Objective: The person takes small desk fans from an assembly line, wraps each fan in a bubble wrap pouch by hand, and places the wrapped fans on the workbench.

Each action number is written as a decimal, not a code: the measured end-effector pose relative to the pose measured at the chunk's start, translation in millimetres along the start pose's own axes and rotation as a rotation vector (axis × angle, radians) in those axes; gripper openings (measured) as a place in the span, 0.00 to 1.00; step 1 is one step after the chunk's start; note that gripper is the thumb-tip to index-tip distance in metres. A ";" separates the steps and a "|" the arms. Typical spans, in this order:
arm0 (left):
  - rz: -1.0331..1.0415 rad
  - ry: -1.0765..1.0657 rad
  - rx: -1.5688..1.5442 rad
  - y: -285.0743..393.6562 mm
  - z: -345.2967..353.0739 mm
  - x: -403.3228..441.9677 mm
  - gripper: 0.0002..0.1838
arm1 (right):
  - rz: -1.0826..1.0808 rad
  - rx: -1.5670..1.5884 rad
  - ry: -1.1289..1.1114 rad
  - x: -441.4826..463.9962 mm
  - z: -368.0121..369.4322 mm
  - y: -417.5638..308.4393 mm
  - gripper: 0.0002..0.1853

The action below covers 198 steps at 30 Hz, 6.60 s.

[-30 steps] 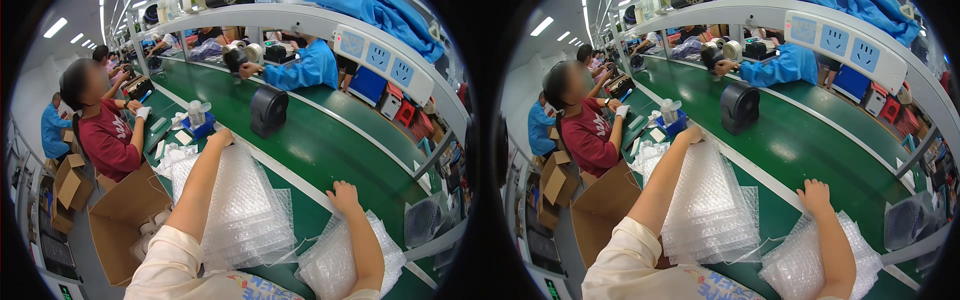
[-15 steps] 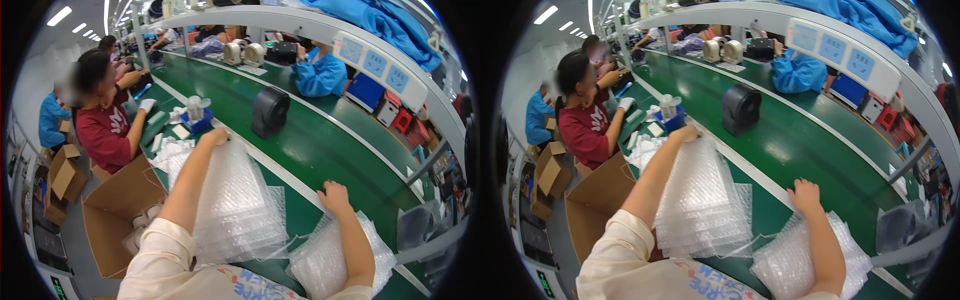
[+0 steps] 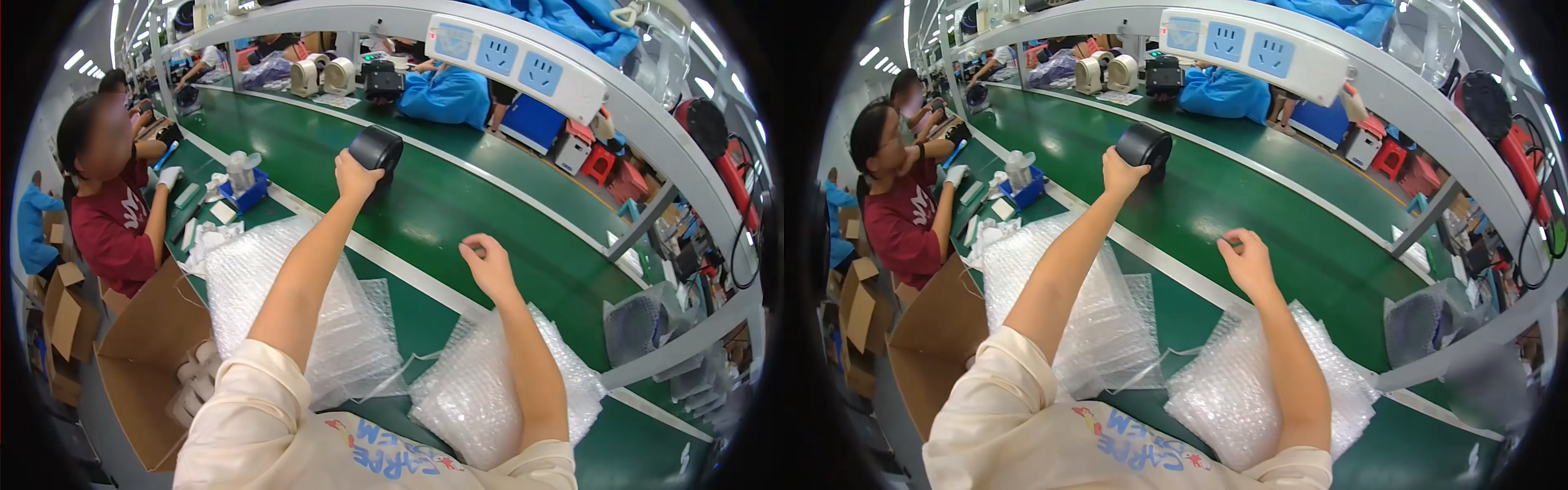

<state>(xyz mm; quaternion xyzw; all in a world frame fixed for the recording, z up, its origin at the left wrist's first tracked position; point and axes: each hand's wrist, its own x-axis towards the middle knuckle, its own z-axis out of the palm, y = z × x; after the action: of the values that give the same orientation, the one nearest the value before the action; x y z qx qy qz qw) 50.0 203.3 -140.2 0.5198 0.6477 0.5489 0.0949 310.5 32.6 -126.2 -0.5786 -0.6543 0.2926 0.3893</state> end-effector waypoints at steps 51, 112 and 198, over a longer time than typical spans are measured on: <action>0.698 -0.104 -0.159 109.0 -200.6 -152.6 0.04 | -0.610 0.563 0.281 -68.6 11.8 -78.9 0.31; 1.250 -1.746 -1.493 160.1 -218.8 -185.1 0.49 | 0.320 -1.254 0.763 -3.3 -121.7 69.1 0.30; 0.963 -1.908 -1.681 162.0 -189.4 -188.4 0.73 | -0.266 -0.382 -0.146 1.2 -14.0 53.3 0.07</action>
<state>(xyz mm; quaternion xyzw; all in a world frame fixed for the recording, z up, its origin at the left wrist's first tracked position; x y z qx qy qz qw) 94.0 -82.3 -21.5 0.6525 -0.4412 0.1828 0.5883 350.5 41.4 -163.0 -0.5279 -0.7946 0.1506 0.2595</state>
